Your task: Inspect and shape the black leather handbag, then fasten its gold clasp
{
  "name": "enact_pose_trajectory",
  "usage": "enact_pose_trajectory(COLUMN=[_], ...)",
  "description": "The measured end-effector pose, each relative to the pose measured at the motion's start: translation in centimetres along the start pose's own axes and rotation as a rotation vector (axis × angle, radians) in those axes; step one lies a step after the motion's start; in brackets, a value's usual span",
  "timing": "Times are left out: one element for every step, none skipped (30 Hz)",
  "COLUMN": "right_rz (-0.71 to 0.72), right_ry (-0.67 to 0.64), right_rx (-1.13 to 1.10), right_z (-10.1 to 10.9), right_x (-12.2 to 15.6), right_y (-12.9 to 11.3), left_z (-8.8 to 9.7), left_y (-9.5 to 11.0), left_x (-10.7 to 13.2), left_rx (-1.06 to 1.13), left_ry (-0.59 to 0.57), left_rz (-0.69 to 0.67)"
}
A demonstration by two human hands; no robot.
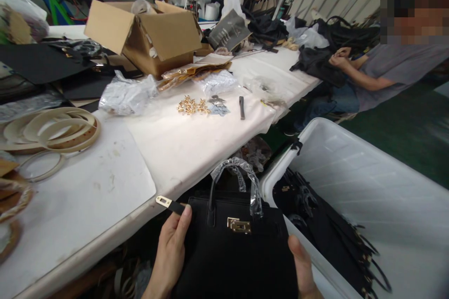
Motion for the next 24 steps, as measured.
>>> enact_pose_trajectory(right_rz=[0.002,-0.004,-0.02,-0.046,-0.08,-0.116,-0.149,-0.175,-0.192,-0.204,-0.217,-0.231,-0.243,-0.255,-0.264,-0.269,-0.27,-0.272,-0.276,-0.279,-0.276,-0.264,-0.244,-0.214], right_ry=[0.01,0.018,0.019,0.009,-0.013,-0.043,-0.077,-0.112,-0.148,-0.182,-0.216,-0.245,-0.269,-0.286,-0.295,-0.299,-0.3,-0.301,-0.305,-0.311,-0.32,-0.329,-0.34,-0.35], right_rx=[0.002,0.002,-0.002,-0.009,-0.021,-0.039,-0.06,-0.084,-0.106,-0.125,-0.14,-0.148,-0.15,-0.144,-0.13,-0.105,-0.072,-0.031,0.014,0.062,0.11,0.159,0.21,0.262], right_z=[0.1,0.1,0.1,0.1,0.0,-0.1,-0.2,-0.3,-0.5,-0.5,-0.6,-0.7,-0.7,-0.7,-0.6,-0.5,-0.4,-0.3,-0.2,-0.1,0.0,0.1,0.2,0.3], right_x=[0.0,-0.1,-0.1,-0.1,0.0,0.0,0.1,0.1,0.2,0.3,0.4,0.6,0.8,0.9,1.0,1.1,1.1,1.2,1.1,1.1,1.0,1.0,0.9,0.8], right_y=[0.0,0.1,0.2,0.4,0.7,0.9,1.2,1.4,1.5,1.6,1.7,1.8,1.8,1.9,2.0,2.1,2.1,2.2,2.3,2.3,2.3,2.2,2.0,1.7], left_z=[0.0,-0.1,-0.1,-0.2,-0.2,-0.1,-0.1,-0.1,-0.2,-0.2,-0.3,-0.4,-0.5,-0.6,-0.6,-0.6,-0.5,-0.5,-0.4,-0.3,-0.3,-0.2,-0.1,0.0], left_y=[0.1,0.3,0.4,0.6,0.7,0.9,1.0,1.2,1.4,1.6,1.8,2.0,2.2,2.3,2.4,2.5,2.5,2.5,2.5,2.5,2.5,2.5,2.5,2.4], left_x=[0.0,0.1,0.1,0.1,0.2,0.2,0.2,0.3,0.4,0.5,0.7,0.8,0.9,1.1,1.1,1.2,1.2,1.2,1.1,1.1,1.1,1.2,1.2,1.3], left_rx=[-0.004,-0.006,-0.01,-0.021,-0.035,-0.049,-0.062,-0.071,-0.073,-0.071,-0.07,-0.07,-0.07,-0.071,-0.072,-0.071,-0.068,-0.063,-0.057,-0.05,-0.046,-0.042,-0.041,-0.043], left_ry=[-0.005,-0.016,-0.023,-0.023,-0.02,-0.012,-0.004,0.006,0.011,0.01,0.006,0.002,-0.008,-0.017,-0.023,-0.027,-0.028,-0.031,-0.033,-0.033,-0.032,-0.028,-0.019,-0.01], left_rz=[-0.004,-0.011,-0.022,-0.036,-0.051,-0.066,-0.075,-0.084,-0.093,-0.104,-0.116,-0.129,-0.141,-0.151,-0.159,-0.165,-0.171,-0.176,-0.183,-0.189,-0.198,-0.208,-0.219,-0.23])
Point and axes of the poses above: each hand's wrist, its own x-axis away from the middle knuckle, its own z-axis out of the back of the hand, y = z × x, the point moved 7 cm from there along -x, towards the middle knuckle, and after that the axes turned 3 degrees about y, right-handed, at the moved point
